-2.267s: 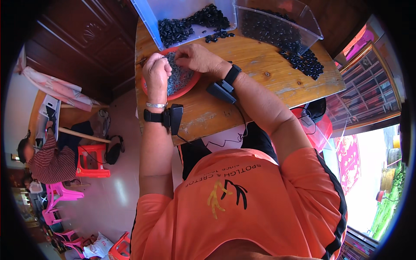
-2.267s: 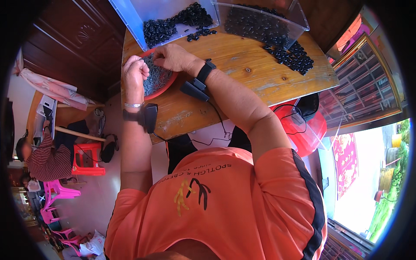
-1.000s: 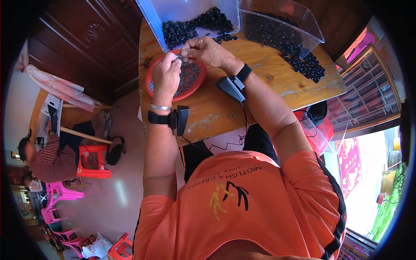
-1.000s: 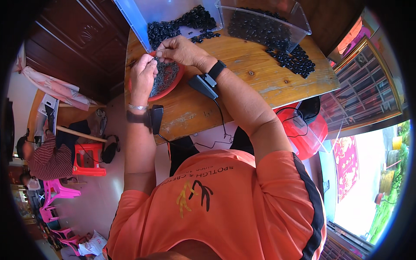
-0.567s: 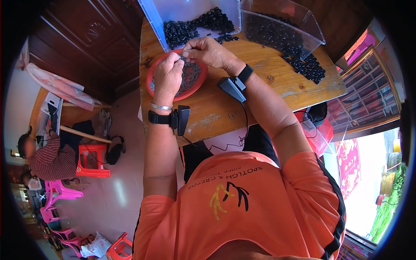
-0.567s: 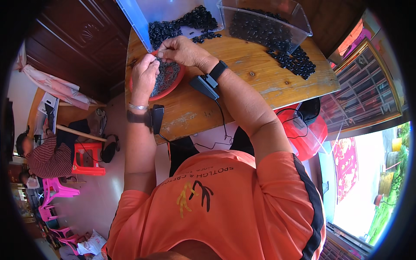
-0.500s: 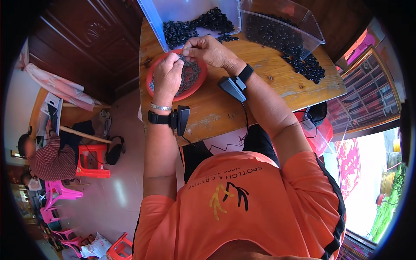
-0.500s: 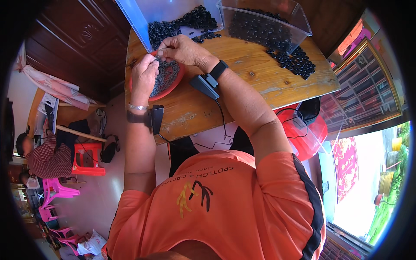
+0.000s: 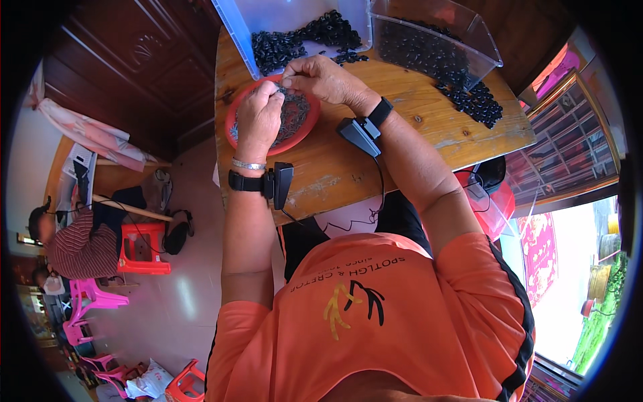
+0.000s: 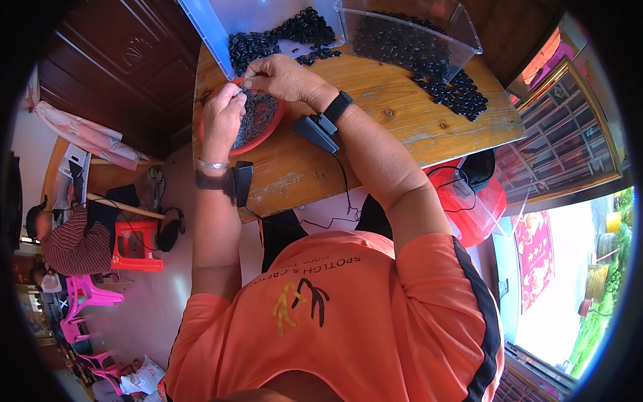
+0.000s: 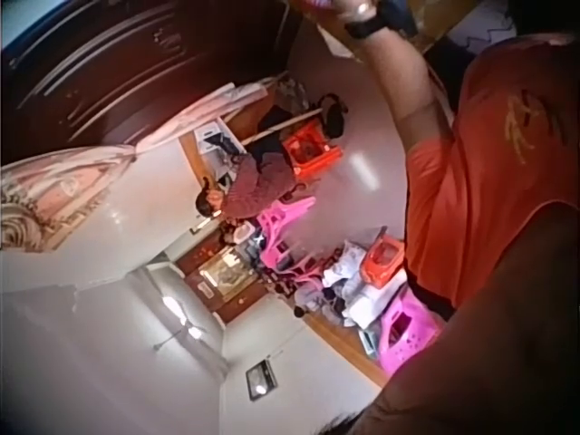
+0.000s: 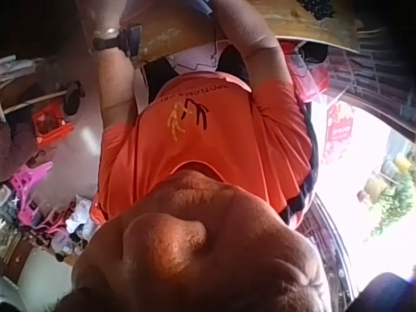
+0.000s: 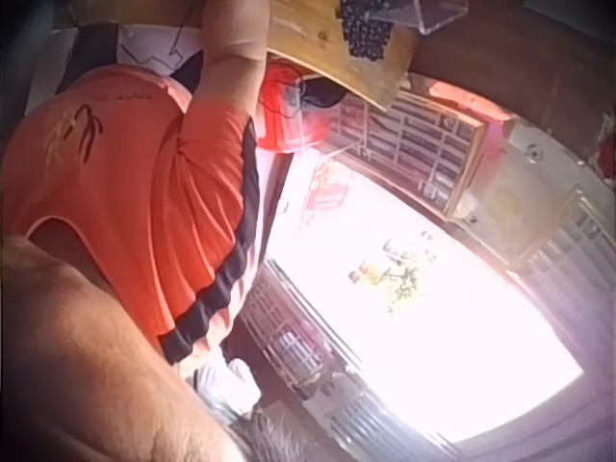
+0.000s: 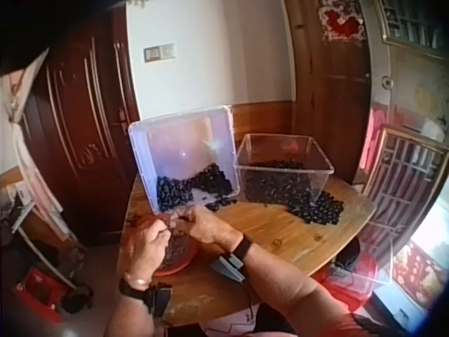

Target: Sorting small black components from a large plastic container into a red bowl one by one.

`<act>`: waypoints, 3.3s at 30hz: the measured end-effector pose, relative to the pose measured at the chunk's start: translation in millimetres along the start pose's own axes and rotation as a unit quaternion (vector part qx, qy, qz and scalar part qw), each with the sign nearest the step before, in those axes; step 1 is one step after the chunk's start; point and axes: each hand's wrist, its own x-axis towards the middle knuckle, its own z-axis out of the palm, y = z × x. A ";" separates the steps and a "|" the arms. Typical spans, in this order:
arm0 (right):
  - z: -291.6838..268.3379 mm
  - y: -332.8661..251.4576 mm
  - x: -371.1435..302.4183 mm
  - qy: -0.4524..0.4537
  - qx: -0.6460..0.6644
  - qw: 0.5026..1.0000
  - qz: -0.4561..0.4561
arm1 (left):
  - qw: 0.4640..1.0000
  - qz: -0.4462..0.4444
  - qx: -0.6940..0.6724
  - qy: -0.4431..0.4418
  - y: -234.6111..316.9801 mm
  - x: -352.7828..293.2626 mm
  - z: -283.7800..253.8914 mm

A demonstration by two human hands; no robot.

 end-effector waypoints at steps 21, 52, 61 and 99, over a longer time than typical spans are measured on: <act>5.7 2.3 0.2 -0.013 0.019 1.000 0.012 | 0.999 0.016 -0.005 0.037 -3.5 -2.3 6.9; 9.0 -0.6 -3.8 0.049 -0.168 0.982 -0.066 | 0.999 -0.030 -0.016 0.007 -17.7 -0.7 5.6; 9.0 1.7 -5.7 0.057 -0.203 0.972 -0.106 | 0.986 -0.102 -0.131 -0.029 -4.9 -0.9 5.8; -59.3 52.1 -16.2 0.079 -0.460 0.883 0.045 | 0.962 -0.126 -0.241 0.029 3.5 -3.1 1.1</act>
